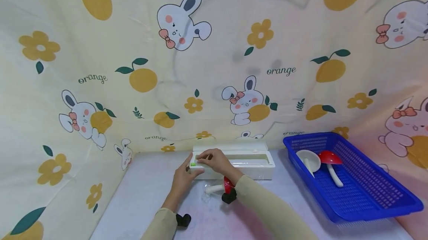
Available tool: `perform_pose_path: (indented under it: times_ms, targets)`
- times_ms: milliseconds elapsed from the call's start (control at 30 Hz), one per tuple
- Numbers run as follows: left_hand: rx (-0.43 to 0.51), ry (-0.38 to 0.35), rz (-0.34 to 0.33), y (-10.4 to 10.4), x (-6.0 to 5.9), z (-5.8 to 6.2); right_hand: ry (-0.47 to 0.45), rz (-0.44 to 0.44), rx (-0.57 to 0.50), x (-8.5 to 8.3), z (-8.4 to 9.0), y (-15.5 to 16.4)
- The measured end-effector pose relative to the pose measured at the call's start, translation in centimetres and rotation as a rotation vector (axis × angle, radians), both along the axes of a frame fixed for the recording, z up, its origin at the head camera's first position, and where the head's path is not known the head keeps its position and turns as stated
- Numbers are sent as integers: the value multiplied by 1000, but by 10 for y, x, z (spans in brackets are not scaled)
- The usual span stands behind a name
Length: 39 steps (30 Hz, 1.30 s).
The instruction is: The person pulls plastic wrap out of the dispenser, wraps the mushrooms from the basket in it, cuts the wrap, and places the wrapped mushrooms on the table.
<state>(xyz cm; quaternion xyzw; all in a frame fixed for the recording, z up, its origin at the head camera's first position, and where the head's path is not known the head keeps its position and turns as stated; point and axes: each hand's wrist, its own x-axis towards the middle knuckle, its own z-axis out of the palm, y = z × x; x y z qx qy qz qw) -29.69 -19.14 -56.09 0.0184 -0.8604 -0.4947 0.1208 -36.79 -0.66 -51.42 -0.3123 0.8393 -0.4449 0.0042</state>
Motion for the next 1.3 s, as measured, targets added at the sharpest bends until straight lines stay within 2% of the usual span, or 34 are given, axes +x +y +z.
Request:
perform_pose_path:
  times_ms: [200, 533, 900, 1300]
  targets:
    - [-2, -26, 11, 1, 0, -2, -23, -11, 27, 3, 0, -1]
    - [18, -11, 8, 2, 0, -1, -32, -8, 83, 1, -4, -2]
    - [6, 28, -3, 2, 0, -2, -30, -6, 97, 2, -3, -2]
    - [2, -1, 9, 2, -2, -3, -31, 22, 109, 4, 1, -4]
